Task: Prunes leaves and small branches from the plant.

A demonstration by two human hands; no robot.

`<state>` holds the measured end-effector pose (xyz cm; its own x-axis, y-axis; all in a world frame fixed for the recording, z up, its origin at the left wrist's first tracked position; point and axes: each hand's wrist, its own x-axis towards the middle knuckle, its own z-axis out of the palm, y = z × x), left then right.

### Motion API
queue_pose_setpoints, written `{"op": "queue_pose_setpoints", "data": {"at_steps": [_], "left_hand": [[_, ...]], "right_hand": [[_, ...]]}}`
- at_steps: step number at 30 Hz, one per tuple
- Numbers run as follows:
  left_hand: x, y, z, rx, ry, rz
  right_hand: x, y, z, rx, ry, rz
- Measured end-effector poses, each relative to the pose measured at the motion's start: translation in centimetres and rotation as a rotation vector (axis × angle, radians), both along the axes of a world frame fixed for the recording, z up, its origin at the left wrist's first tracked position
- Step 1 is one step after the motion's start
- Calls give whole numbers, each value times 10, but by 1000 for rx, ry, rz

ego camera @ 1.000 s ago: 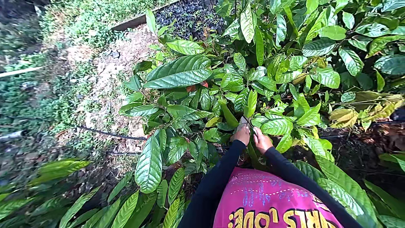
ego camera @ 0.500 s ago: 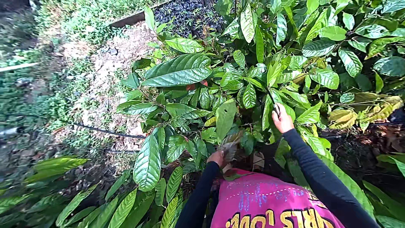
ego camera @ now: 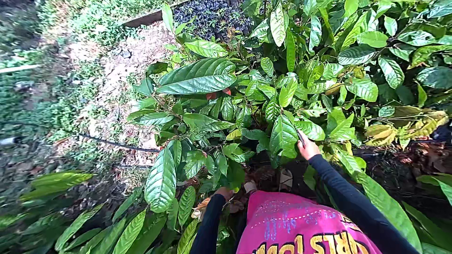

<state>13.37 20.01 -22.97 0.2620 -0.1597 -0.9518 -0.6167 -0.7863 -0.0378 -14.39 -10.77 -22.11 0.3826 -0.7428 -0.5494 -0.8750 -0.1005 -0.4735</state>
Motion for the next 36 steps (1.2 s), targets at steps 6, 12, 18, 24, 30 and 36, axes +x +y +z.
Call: {"op": "queue_pose_setpoints", "data": {"at_steps": [6, 12, 18, 24, 30, 36], "left_hand": [[-70, -217, 104, -924, 29, -218], [-112, -379, 56, -880, -170, -855], [-87, -417, 58, -617, -339, -818], [-25, -419, 55, -510, -490, -678], [21, -403, 19, -522, -524, -431], [19, -383, 18, -613, -478, -419]], "right_hand": [[32, 14, -5, 73, -10, 89], [17, 18, -16, 213, 48, 106], [-54, -29, -26, 139, 75, -120], [-114, -71, -25, 38, 83, -427], [-150, -79, -49, 0, -37, -659], [-167, -54, -40, 12, 21, -791]]}}
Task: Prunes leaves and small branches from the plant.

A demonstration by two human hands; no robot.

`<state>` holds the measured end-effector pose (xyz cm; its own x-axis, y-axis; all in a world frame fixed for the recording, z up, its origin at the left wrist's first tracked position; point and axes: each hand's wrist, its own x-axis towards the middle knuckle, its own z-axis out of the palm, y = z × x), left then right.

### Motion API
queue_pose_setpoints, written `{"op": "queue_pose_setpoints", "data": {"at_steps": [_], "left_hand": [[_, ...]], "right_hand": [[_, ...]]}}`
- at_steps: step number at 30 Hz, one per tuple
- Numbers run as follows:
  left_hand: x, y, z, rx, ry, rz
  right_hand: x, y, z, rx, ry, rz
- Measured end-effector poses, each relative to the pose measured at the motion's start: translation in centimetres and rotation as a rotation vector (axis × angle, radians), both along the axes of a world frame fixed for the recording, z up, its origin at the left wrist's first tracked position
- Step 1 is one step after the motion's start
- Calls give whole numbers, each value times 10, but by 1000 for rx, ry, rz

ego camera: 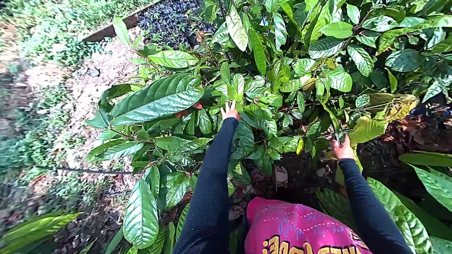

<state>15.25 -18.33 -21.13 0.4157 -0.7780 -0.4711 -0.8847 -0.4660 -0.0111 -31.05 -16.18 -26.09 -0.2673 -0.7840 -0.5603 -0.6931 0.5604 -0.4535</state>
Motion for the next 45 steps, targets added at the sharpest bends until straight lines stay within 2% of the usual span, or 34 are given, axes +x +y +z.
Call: {"op": "queue_pose_setpoints", "data": {"at_steps": [4, 8, 11, 14, 18, 24, 30, 37, 41, 45], "left_hand": [[-24, 12, -3, -126, 36, -88], [-64, 33, -10, -292, 100, -205], [-89, 43, -10, -301, 121, -272], [-89, 42, -14, -292, 87, -194], [-62, 44, -15, -198, 37, 9], [-33, 86, -27, -54, 33, 276], [-50, 121, -30, -44, 20, 323], [-89, 92, 5, -265, 143, 227], [-111, 57, 33, -173, 245, 147], [-138, 21, 60, -136, 323, 51]], "right_hand": [[-7, 33, 18, -66, 77, 14], [-13, 63, 25, -111, 53, 14], [-14, 81, 29, -93, 53, 72], [-9, 96, 33, -58, 24, 129], [-6, 114, 27, -67, -90, 160], [-9, 108, 35, 84, -38, 278], [-6, 113, 50, -131, -121, 303], [-30, 132, 52, -485, -173, 178], [-59, 136, 49, -628, -185, 70], [-86, 128, 40, -716, -291, -22]]}}
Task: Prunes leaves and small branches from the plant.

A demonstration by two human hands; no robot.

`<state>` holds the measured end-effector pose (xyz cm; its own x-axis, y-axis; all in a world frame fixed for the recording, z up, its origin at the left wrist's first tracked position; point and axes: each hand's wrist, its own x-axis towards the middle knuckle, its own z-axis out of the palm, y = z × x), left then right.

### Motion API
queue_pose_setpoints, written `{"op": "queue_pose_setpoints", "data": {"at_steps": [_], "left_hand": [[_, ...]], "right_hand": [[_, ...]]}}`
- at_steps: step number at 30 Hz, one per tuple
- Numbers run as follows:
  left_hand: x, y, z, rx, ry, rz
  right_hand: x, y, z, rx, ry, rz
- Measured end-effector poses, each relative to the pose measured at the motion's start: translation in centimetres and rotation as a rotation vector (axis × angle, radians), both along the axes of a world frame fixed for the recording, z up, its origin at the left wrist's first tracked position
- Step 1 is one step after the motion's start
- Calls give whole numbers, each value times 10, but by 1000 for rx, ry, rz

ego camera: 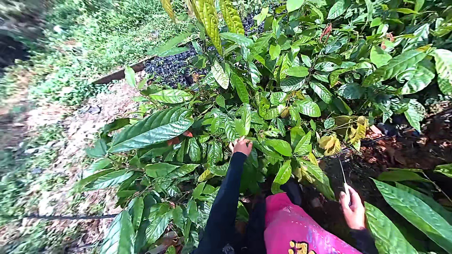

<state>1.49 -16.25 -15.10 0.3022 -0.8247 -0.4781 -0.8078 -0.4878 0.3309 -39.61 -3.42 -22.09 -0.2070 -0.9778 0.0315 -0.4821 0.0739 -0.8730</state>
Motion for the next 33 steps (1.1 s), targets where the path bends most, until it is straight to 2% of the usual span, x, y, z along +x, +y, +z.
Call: {"op": "queue_pose_setpoints", "data": {"at_steps": [4, 8, 10, 12, 15, 17, 19, 23, 27, 30, 33], "left_hand": [[-25, -40, 35, 156, -51, -79], [-36, -76, 60, 222, -98, -126], [-37, -102, 74, 137, -48, -103], [-41, -135, 74, -32, 107, -19], [-65, -196, 36, -193, 542, 342], [-94, -228, 2, -161, 879, 728], [-124, -239, -26, -113, 1053, 1006], [-162, -230, -80, 42, 1069, 1070], [-184, -188, -102, 180, 990, 941], [-189, -171, -105, 129, 1047, 1141], [-183, -180, -99, 16, 1155, 1349]], "right_hand": [[-22, -25, -10, -11, 0, -61], [-43, -69, 2, 101, 88, -48], [-52, -99, 9, 124, 125, -20], [-60, -126, 20, 144, 124, 10], [-70, -161, 37, 130, 154, 70], [-76, -178, 45, 124, 184, 105], [-81, -188, 47, 122, 208, 119], [-87, -193, 45, 179, 225, 127], [-85, -193, 42, 250, 238, 165], [-81, -205, 44, 284, 271, 242], [-77, -224, 46, 296, 299, 323]]}}
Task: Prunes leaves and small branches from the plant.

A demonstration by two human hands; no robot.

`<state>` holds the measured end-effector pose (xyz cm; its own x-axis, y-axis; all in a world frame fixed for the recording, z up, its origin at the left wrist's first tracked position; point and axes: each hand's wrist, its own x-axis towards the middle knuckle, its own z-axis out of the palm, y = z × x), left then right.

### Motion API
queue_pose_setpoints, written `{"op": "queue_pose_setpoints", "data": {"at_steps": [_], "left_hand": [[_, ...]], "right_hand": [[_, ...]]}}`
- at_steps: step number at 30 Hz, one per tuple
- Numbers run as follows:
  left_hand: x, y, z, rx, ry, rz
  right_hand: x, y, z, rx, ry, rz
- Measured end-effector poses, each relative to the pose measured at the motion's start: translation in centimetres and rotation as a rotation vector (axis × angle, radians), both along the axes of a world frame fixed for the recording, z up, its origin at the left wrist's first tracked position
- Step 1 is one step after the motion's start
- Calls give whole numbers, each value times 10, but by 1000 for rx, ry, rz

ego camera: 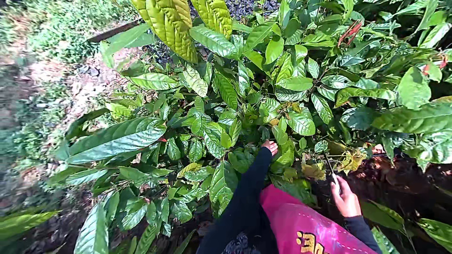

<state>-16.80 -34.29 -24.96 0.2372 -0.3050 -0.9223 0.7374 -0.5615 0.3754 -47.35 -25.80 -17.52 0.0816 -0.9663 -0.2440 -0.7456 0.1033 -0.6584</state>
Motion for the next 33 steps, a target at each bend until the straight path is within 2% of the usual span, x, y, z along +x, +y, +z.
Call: {"op": "queue_pose_setpoints", "data": {"at_steps": [4, 6, 9, 13, 19, 29, 33], "left_hand": [[13, -39, 22, -89, 114, 270], [18, -53, 25, -108, 127, 302], [11, -56, 13, -27, 88, 129], [-15, -12, -9, 96, 80, -113], [-42, 26, -29, 203, 34, -227], [-46, -8, -19, 184, -119, -403], [-43, -30, -4, 157, -330, -563]], "right_hand": [[2, -27, -1, 13, 3, 65], [3, -36, 0, 32, -3, 98], [-5, -53, 0, 53, 19, 172], [-19, -82, 4, 68, 53, 245], [-30, -119, 16, 56, 85, 251], [-25, -136, 33, 142, 117, 306], [-39, -135, 34, 162, 129, 295]]}}
